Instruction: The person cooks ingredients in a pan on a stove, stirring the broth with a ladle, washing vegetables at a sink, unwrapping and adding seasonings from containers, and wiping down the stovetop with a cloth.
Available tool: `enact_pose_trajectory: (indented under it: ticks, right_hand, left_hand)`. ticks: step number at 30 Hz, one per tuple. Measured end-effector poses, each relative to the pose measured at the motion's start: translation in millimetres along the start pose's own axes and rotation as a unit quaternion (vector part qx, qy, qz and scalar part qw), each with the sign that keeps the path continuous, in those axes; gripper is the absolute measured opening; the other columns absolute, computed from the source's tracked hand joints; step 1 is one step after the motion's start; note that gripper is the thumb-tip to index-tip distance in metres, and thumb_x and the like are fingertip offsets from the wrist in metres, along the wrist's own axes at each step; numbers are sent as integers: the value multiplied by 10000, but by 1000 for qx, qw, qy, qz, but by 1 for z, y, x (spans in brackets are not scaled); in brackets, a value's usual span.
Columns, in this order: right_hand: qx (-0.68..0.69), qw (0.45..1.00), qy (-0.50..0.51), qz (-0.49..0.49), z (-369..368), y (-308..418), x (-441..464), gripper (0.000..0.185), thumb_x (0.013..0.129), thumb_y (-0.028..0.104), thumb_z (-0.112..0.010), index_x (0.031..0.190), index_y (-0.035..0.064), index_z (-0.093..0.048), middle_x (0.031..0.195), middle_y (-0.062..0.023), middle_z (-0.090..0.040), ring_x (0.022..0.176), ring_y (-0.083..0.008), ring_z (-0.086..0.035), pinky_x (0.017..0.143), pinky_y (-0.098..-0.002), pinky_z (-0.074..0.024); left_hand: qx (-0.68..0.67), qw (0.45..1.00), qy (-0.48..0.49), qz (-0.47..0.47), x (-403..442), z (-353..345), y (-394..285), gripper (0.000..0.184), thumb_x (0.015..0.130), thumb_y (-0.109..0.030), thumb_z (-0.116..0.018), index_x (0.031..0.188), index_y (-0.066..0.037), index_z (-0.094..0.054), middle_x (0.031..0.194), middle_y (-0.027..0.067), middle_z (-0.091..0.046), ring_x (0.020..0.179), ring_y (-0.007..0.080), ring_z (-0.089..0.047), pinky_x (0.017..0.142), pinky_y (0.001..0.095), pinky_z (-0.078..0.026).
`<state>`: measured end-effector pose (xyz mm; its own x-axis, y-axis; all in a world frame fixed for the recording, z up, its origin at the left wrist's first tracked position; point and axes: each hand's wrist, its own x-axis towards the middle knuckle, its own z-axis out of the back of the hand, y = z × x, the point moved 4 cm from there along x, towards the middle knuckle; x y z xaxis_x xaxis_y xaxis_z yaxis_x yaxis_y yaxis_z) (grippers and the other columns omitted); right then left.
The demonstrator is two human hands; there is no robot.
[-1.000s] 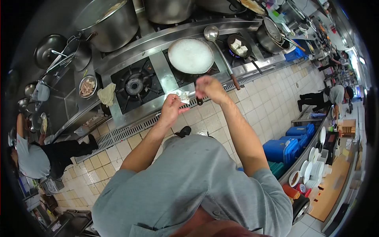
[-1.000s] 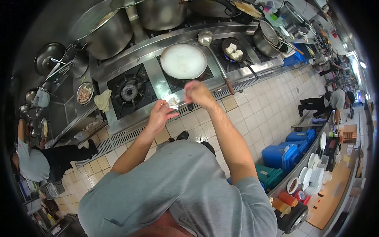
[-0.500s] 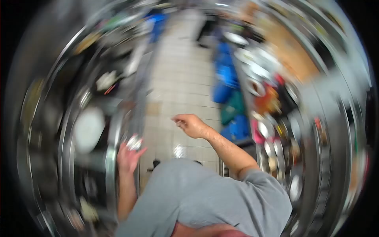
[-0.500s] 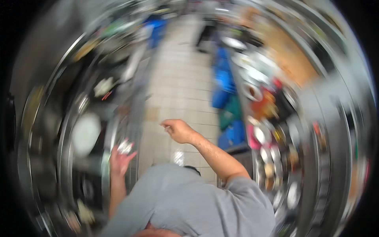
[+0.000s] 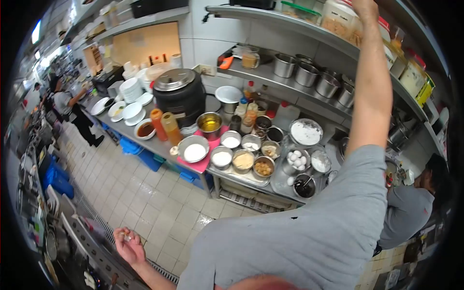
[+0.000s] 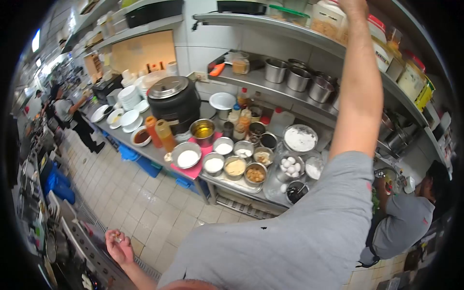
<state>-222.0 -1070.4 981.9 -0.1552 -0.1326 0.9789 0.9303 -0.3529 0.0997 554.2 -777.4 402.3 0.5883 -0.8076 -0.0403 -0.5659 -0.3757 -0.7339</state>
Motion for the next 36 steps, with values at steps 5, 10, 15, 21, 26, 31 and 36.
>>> enact_pose_trajectory:
  ticks: [5,10,15,21,26,31,36]
  right_hand:
    - [-81,952,290,56,-124,-155,55,322,858,270,-676,1013,-6,-735,902,-229,-720,825,-293,-708,777,-454,-551]
    - [70,757,540,-361,-155,-184,61,359,775,405,-727,955,94,-746,853,-124,-735,708,-276,-669,635,-431,-514]
    - [131,761,600,-210,-199,-197,78,574,960,603,-466,1077,92,-699,981,-140,-689,903,-333,-650,775,-616,-503]
    - [334,718,576,-203,-222,-224,81,471,1004,471,-486,1290,115,-601,1153,-86,-647,960,-201,-609,830,-370,-504]
    - [509,675,440,-302,-83,-86,-10,407,962,285,-615,1290,45,-605,1239,-88,-652,1045,-184,-634,848,-353,-524]
    - [622,753,204,67,85,124,-154,439,914,118,-678,1342,84,-583,1218,-131,-683,949,-382,-690,735,-492,-579]
    - [685,161,707,77,108,321,-526,207,907,-1,-649,1111,27,-673,963,-35,-679,826,-65,-626,714,-220,-516]
  left_hand:
    - [-99,978,66,172,14,-71,106,349,1057,-369,-488,824,-109,-503,654,6,-395,525,102,-333,412,224,-269]
    - [83,973,43,211,14,-113,156,164,1067,-276,-491,1057,-115,-522,617,-39,-341,487,61,-266,395,222,-207]
    - [152,982,48,101,25,-136,165,328,1052,-152,-509,1363,-57,-472,700,-32,-398,568,59,-362,462,229,-311]
    - [143,977,13,158,36,-125,170,223,1045,-216,-541,1111,-18,-619,683,-30,-452,578,67,-416,487,239,-349]
    - [192,977,32,82,28,-110,169,227,1017,-238,-590,1095,-34,-652,618,-58,-435,537,61,-397,484,247,-351]
    - [473,849,175,-155,-23,-205,110,439,863,-158,-778,1269,-64,-641,1217,143,-642,1105,265,-619,951,366,-501]
    - [521,761,184,-339,-63,-246,86,474,812,-95,-813,1255,-108,-644,1345,124,-611,984,278,-681,787,332,-569]
